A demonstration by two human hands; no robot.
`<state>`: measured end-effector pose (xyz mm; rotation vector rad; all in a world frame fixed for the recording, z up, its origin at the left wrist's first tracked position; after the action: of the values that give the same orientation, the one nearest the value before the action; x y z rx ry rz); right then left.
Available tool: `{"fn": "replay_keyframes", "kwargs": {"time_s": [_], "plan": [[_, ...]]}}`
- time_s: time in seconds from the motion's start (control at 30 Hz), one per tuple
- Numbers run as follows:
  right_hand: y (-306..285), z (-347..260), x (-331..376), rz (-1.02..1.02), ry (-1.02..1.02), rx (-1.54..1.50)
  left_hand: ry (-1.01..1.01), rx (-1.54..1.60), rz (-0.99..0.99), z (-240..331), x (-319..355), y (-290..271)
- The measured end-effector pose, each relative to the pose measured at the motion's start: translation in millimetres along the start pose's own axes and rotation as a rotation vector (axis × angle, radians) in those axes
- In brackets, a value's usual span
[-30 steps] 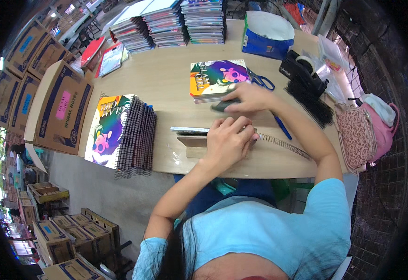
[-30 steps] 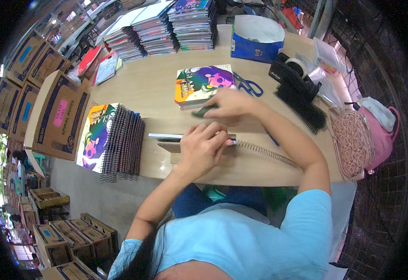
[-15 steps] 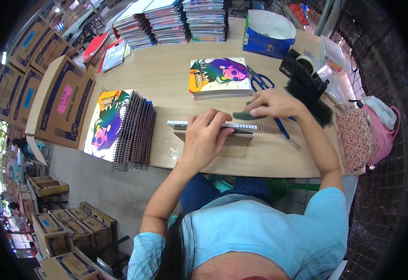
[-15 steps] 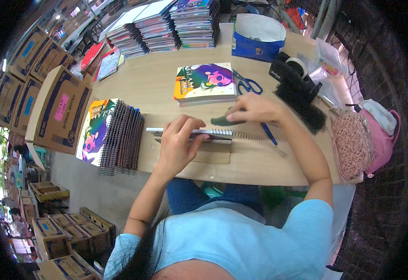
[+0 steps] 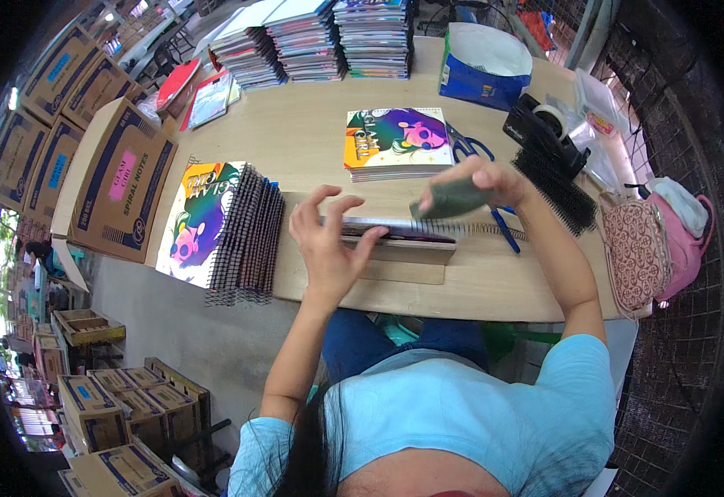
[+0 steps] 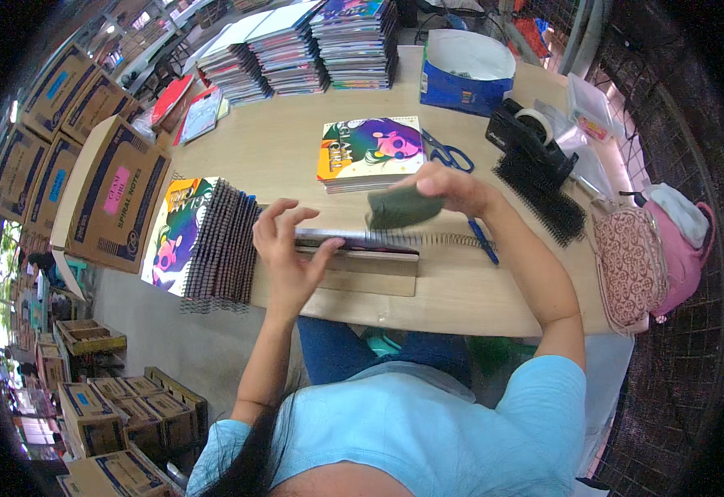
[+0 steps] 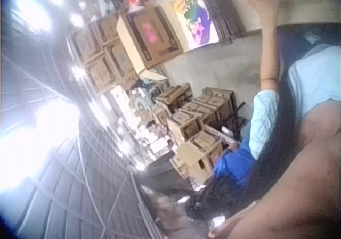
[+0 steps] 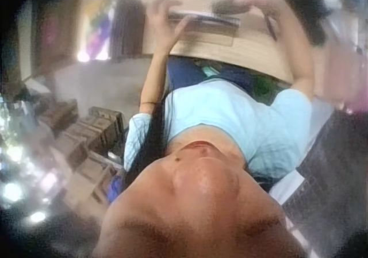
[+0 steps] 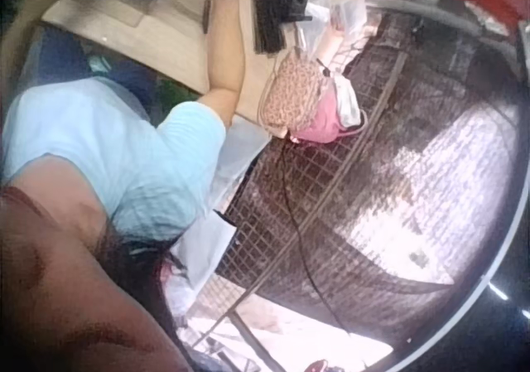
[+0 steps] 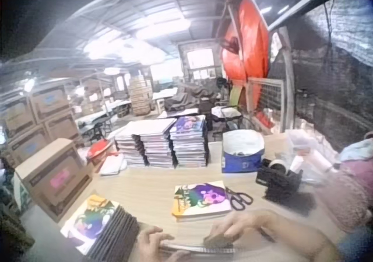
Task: The person binds spiral notebooks by threading a plastic coil through the pre-punched holes in the paper and covers, then using a pair of pliers to bend the ends of the coil.
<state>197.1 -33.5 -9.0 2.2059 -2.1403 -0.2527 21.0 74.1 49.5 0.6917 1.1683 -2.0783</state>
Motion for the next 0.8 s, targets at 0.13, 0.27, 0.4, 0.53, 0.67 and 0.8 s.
{"fn": "replay_keyframes", "kwargs": {"time_s": [0.13,0.27,0.4,0.53,0.67,0.8], "plan": [[-5,-5,-14,0.093,0.271,1.146,-0.190,0.212,0.008,-32,13,3],[5,7,-7,0.003,0.064,0.586,-0.191,0.249,0.021,-25,11,11],[2,2,2,-0.009,-0.052,-0.073,-0.183,0.304,0.016,-18,10,21],[-8,6,-16,0.096,0.318,1.175,-0.159,0.245,0.007,-16,11,21],[-30,29,-3,0.182,0.004,0.477,-0.100,0.247,0.000,-12,8,23],[4,8,-27,0.113,0.123,0.353,-0.104,0.283,-0.001,-18,9,22]]}}
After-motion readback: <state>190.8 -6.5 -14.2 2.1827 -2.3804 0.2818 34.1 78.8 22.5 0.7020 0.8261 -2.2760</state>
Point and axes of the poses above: each hand's wrist, its own x-axis away from the middle knuckle, its own y-axis out of the palm, z = x × y, the point moved 9 cm from there along -x, towards the middle knuckle, and after that the axes turned 5 degrees about x, right-handed, at the moved point
